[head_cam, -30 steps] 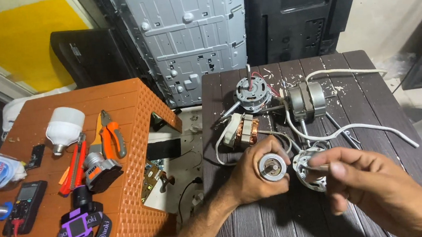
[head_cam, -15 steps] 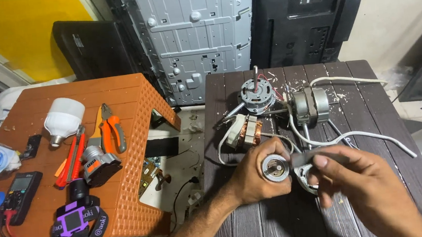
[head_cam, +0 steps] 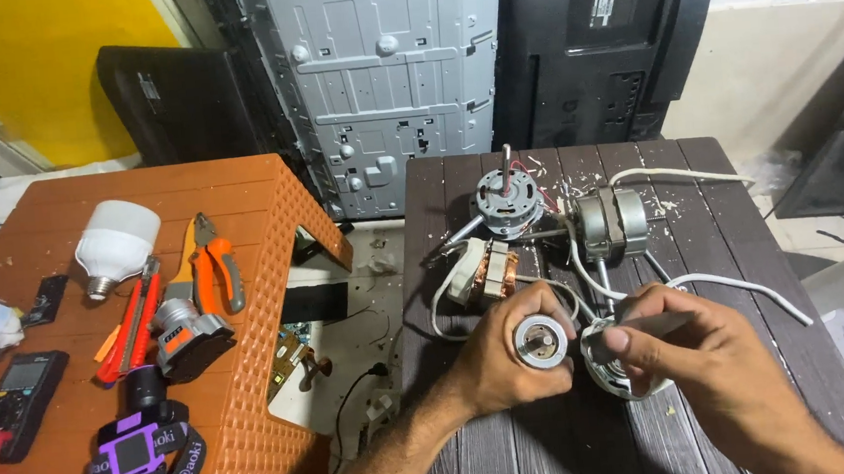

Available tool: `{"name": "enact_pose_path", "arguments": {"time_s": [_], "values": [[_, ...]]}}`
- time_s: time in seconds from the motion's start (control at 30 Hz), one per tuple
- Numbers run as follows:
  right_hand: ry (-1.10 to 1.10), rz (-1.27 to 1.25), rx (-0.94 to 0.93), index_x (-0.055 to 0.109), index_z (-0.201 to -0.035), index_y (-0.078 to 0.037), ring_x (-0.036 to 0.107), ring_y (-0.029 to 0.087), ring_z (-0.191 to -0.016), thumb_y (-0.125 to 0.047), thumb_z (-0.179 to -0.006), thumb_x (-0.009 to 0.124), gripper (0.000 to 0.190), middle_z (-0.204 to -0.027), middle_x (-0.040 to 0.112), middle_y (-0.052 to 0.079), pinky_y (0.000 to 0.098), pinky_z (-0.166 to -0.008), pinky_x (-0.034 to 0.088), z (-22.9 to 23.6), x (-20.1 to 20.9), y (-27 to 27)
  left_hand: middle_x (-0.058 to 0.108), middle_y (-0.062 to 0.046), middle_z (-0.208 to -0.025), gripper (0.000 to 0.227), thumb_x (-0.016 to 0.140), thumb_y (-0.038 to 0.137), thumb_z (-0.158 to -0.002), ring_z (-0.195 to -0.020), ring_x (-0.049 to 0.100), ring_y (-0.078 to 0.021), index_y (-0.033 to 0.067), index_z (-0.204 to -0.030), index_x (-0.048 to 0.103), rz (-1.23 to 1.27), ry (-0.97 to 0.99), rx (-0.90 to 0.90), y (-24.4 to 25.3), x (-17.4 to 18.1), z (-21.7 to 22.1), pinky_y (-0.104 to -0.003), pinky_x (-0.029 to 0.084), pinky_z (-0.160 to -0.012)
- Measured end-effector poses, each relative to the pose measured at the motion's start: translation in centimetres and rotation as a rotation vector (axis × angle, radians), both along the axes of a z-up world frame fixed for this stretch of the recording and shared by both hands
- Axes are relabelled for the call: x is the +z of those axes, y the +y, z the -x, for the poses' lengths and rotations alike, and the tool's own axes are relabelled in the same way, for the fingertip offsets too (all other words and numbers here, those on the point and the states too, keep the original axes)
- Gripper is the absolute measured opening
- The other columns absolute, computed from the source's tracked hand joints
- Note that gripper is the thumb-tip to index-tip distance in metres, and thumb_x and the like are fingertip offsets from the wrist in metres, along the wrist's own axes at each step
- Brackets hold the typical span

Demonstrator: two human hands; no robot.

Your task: The person uses a small metal tool to scrape and clean the interior of a cylindrical electrical component held in their left hand. They repeatedly rotate the component and scrape its inner surface while working at a cluttered table with other disassembled parts and tools nearby.

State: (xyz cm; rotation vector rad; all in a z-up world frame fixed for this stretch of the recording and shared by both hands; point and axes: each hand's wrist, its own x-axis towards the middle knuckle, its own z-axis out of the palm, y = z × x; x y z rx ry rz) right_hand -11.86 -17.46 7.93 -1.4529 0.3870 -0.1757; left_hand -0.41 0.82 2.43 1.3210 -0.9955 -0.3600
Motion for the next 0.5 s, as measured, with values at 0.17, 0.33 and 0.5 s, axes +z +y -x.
{"name": "enact_pose_path", "arguments": {"time_s": [0.17, 0.33, 0.5], "values": [[0.001, -0.069, -0.028, 0.058, -0.072, 0.001, 0.056, 0.030, -0.043, 0.002, -0.081, 0.080, 0.023, -0.070, 0.063, 0.020, 0.0396, -0.043, 0.046, -0.05, 0.15, 0.22, 0.056, 0.004, -0.091, 0.027, 0.070, 0.012, -0.075, -0.080, 0.055, -0.0126, 0.0183, -0.096, 0.055, 0.010, 0.011, -0.015, -0.12, -0.37, 0.03, -0.030, 0.051, -0.075], [0.074, -0.060, -0.024, 0.067, -0.082, 0.001, 0.044, 0.020, -0.050, 0.000, -0.082, 0.081, 0.015, -0.065, 0.054, 0.010, 0.0350, -0.043, 0.035, 0.02, -0.57, -0.51, 0.056, 0.004, -0.090, 0.024, 0.070, 0.014, -0.075, -0.081, 0.054, -0.0124, 0.0186, -0.095, 0.056, -0.002, 0.008, 0.006, -0.18, -0.03, 0.17, -0.031, 0.052, -0.078], [0.007, -0.047, -0.036, 0.063, -0.084, 0.005, 0.062, 0.029, -0.068, -0.003, -0.096, 0.067, 0.016, -0.079, 0.072, 0.023, 0.0380, -0.066, 0.045, 0.13, -0.22, -0.01, 0.056, 0.004, -0.092, 0.025, 0.071, 0.018, -0.076, -0.082, 0.054, -0.0120, 0.0188, -0.096, 0.055, -0.002, 0.041, -0.024, -0.03, -0.12, 0.09, -0.030, 0.051, -0.078]]}}
